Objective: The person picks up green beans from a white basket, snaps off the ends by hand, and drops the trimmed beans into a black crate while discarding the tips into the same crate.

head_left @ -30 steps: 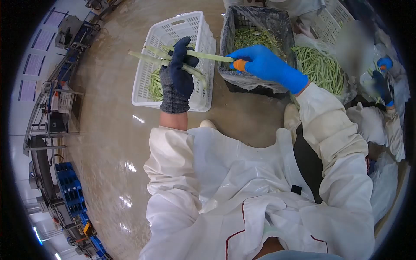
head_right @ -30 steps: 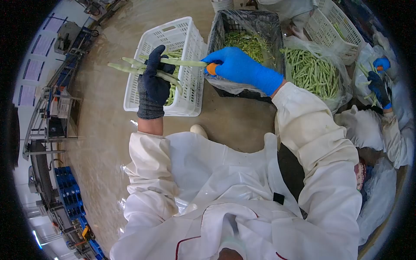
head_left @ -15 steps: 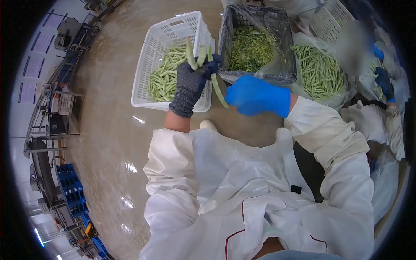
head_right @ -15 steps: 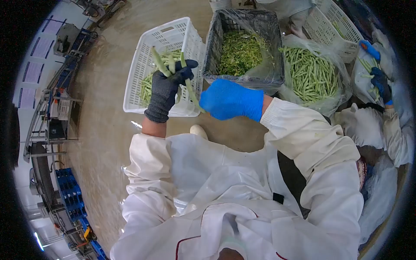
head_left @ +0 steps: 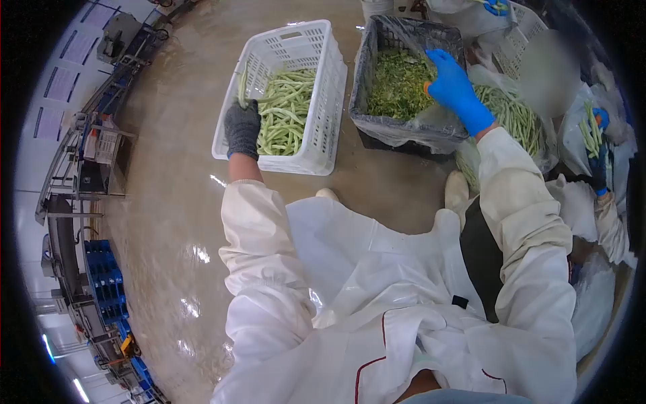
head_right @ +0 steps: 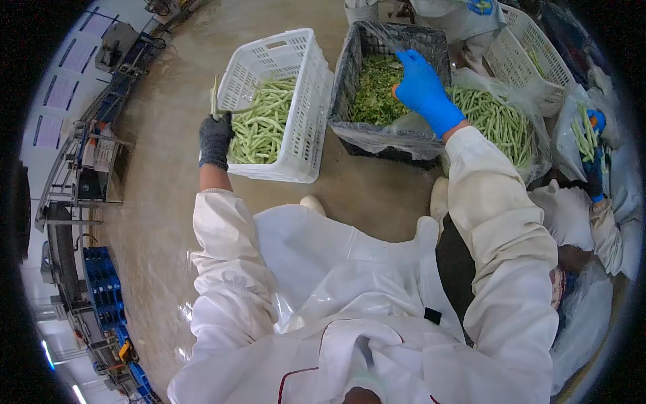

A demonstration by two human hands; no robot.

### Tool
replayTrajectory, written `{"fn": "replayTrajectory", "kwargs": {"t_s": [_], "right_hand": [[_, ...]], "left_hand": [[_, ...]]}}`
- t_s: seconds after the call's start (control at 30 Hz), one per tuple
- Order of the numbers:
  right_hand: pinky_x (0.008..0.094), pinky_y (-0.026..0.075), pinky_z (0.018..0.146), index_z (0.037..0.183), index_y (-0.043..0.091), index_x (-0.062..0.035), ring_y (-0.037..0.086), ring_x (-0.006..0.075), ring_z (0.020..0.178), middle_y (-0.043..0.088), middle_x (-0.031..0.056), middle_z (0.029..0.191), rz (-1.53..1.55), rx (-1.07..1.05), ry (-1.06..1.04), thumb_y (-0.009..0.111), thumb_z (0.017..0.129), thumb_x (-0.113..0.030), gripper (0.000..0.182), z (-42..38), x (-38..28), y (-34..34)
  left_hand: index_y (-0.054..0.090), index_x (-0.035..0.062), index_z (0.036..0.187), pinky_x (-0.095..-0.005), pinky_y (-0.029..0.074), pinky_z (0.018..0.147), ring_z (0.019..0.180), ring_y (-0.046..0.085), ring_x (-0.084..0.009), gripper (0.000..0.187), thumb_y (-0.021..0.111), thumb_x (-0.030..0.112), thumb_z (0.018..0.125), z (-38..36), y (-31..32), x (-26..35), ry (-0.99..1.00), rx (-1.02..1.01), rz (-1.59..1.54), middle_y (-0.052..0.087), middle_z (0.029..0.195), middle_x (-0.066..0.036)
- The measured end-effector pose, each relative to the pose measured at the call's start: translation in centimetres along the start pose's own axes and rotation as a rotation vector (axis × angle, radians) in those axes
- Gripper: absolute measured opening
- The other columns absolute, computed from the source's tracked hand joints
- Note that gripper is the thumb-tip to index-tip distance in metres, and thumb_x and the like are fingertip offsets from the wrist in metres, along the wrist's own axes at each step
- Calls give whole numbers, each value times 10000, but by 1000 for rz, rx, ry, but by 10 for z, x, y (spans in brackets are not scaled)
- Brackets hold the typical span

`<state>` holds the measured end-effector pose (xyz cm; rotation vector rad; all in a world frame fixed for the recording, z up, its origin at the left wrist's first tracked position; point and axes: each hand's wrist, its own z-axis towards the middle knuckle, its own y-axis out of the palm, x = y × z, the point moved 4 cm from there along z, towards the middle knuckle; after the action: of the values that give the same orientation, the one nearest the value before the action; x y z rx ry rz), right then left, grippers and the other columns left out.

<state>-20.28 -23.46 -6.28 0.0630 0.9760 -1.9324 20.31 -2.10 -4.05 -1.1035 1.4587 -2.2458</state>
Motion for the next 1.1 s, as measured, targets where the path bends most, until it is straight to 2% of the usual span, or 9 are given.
{"fn": "replayTrajectory", "kwargs": {"t_s": [0.1, 0.2, 0.3, 0.37, 0.4, 0.6, 0.67, 0.87, 1.1], "right_hand": [[447, 493, 895, 1098, 697, -129, 644, 342, 953, 653, 153, 1107, 37, -210, 5, 603, 798, -133, 315, -3, -7, -5], [433, 480, 928, 1149, 671, -136, 595, 360, 1062, 569, 166, 1264, -21, -573, 248, 596, 801, -155, 357, 11, -25, -15], [435, 479, 928, 1193, 644, -142, 590, 364, 1070, 573, 170, 1259, -135, -566, 131, 577, 799, -155, 400, 11, -29, -11], [432, 476, 928, 1206, 629, -123, 599, 344, 1067, 602, 161, 1219, -182, -280, -76, 573, 804, -108, 407, 8, -38, -7], [430, 474, 928, 1213, 622, -113, 604, 334, 1065, 617, 156, 1199, -203, -136, -181, 570, 806, -85, 411, 7, -43, -7], [327, 480, 888, 1268, 592, -102, 620, 187, 967, 654, 123, 1092, 696, -642, -19, 566, 823, -34, 451, 6, -87, -3], [331, 498, 805, 1183, 636, -98, 636, 240, 852, 673, 146, 987, 730, -664, -48, 566, 814, -60, 377, 0, -98, -8], [371, 508, 682, 1023, 691, -72, 639, 291, 714, 672, 163, 838, 506, -683, -111, 595, 821, -97, 225, -5, -94, -14], [364, 494, 705, 1036, 672, -59, 620, 280, 762, 663, 126, 879, 585, -583, -211, 636, 825, -112, 220, -6, -93, -21]], "left_hand": [[649, -61, 964, -329, 534, 542, 683, 680, -226, 327, 650, 257, 886, -24, 31, 17, -267, -286, -645, 689, 833, -177], [650, -36, 1040, -278, 531, 544, 673, 651, -176, 243, 613, 160, 903, -49, 42, 67, -195, -519, -776, 695, 902, -140], [648, -32, 1084, -271, 523, 551, 665, 639, -157, 245, 592, 126, 906, -73, 40, 106, -94, -711, -847, 703, 896, -126], [645, -33, 1106, -257, 511, 550, 647, 631, -149, 258, 587, 114, 902, -82, 42, 120, -6, -844, -834, 709, 892, -112], [654, -27, 1101, -246, 492, 535, 627, 624, -134, 269, 609, 134, 890, -86, 44, 125, 27, -862, -809, 713, 875, -97], [687, 7, 1047, -251, 488, 501, 564, 601, -104, 296, 687, 220, 842, -103, 62, 134, 79, -927, -490, 705, 813, -75], [706, 14, 901, -266, 482, 502, 491, 584, -114, 227, 711, 216, 800, -107, 65, 137, 109, -881, -353, 651, 641, -52], [665, 3, 1006, -245, 499, 528, 588, 604, -89, 275, 756, 145, 789, -106, 45, 147, 265, -767, -509, 668, 791, -32], [645, -38, 992, -263, 551, 598, 654, 656, -145, 227, 724, 57, 800, -98, 47, 142, 18, -809, -994, 681, 851, -101]]}}
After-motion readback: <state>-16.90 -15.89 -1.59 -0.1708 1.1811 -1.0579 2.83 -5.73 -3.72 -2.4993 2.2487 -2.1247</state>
